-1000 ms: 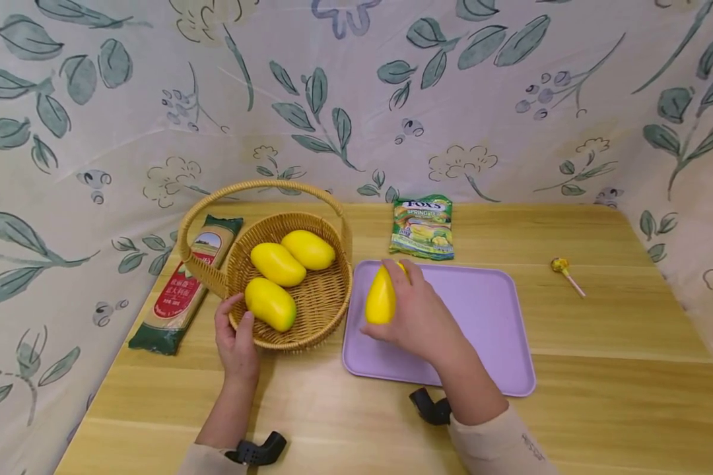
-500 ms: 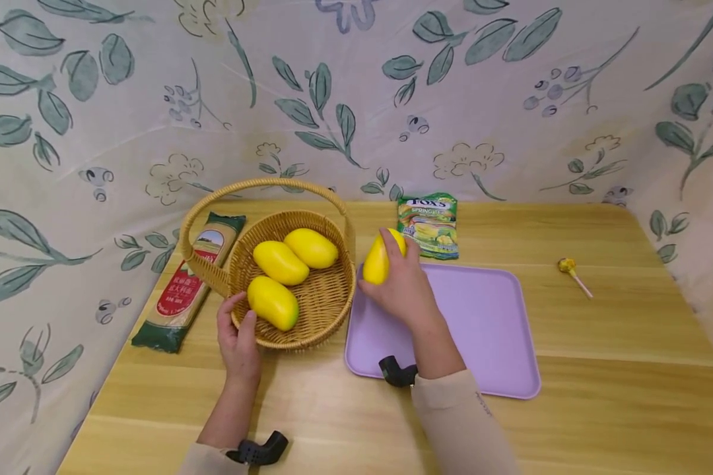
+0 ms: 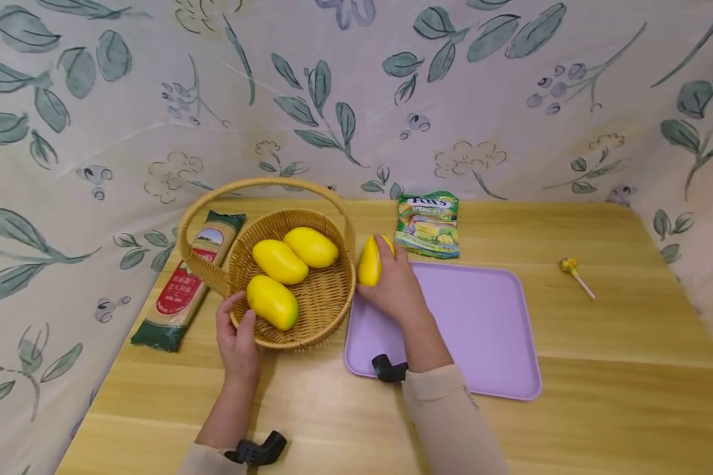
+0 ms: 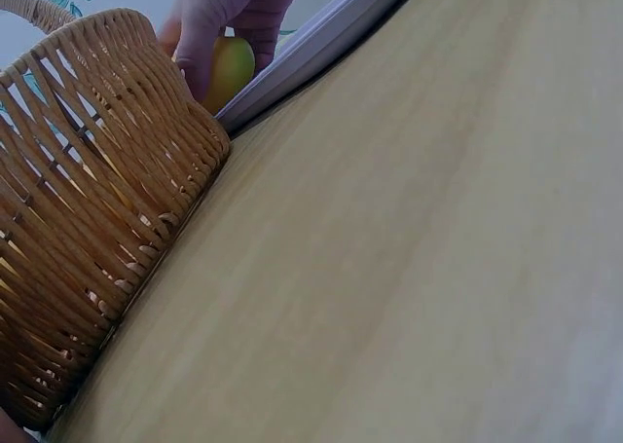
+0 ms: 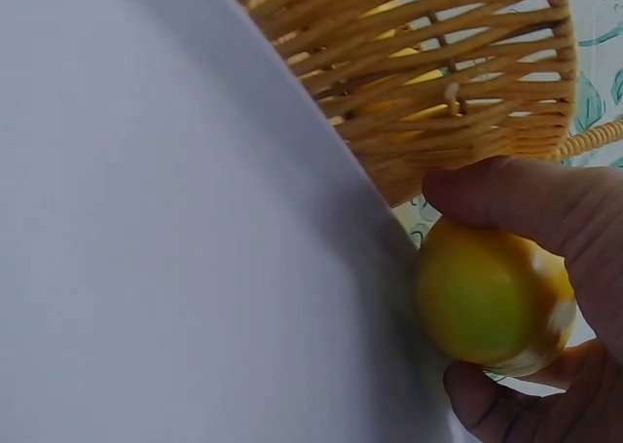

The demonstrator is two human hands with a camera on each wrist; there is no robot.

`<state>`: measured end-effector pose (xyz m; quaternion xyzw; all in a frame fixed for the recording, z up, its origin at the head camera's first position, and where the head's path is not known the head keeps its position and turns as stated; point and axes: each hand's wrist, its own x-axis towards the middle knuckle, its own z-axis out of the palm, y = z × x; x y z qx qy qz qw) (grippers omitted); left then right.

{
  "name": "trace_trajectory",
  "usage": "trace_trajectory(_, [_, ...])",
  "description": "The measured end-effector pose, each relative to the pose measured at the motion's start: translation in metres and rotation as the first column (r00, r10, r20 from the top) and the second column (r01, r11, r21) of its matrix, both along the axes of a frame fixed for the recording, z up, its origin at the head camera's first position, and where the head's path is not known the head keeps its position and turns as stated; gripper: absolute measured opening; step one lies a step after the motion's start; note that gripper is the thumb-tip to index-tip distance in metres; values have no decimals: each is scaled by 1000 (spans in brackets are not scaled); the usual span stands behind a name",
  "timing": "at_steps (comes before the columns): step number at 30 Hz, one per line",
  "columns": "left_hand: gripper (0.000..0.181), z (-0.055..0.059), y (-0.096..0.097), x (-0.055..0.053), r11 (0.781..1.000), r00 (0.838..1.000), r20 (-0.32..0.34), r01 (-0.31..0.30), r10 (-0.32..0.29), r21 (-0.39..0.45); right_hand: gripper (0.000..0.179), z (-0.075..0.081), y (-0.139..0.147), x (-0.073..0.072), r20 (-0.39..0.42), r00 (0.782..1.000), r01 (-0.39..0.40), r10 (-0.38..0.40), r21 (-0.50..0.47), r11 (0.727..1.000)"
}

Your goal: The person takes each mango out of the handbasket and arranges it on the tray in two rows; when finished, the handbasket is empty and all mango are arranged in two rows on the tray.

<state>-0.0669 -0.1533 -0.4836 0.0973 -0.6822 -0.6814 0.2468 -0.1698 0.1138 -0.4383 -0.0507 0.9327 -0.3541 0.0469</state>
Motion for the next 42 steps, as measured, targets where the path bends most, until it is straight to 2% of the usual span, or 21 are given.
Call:
trace_trajectory(7, [38, 3, 0, 1, 1000, 1000, 13, -6, 6, 2, 107, -2, -2, 0, 14, 1000, -5, 5, -6, 1000])
trace_trajectory(16, [38, 5, 2, 1, 1000, 1000, 4, 5, -5, 20, 110, 6, 7, 4, 65, 997, -43, 44, -14, 999])
trace_trajectory(24, [37, 4, 1, 0, 1000, 1000, 3, 3, -3, 23, 106, 9, 14, 6, 94, 992, -75, 83, -84, 994])
trace_trajectory(32, [38, 3, 1, 0, 1000, 1000, 3, 3, -3, 22, 105, 10, 18, 4, 133, 986, -89, 102, -100, 991])
trace_trajectory(42, [37, 1, 1, 0, 1000, 1000, -20, 4, -4, 3, 105, 7, 24, 4, 139, 982, -111, 127, -121, 986])
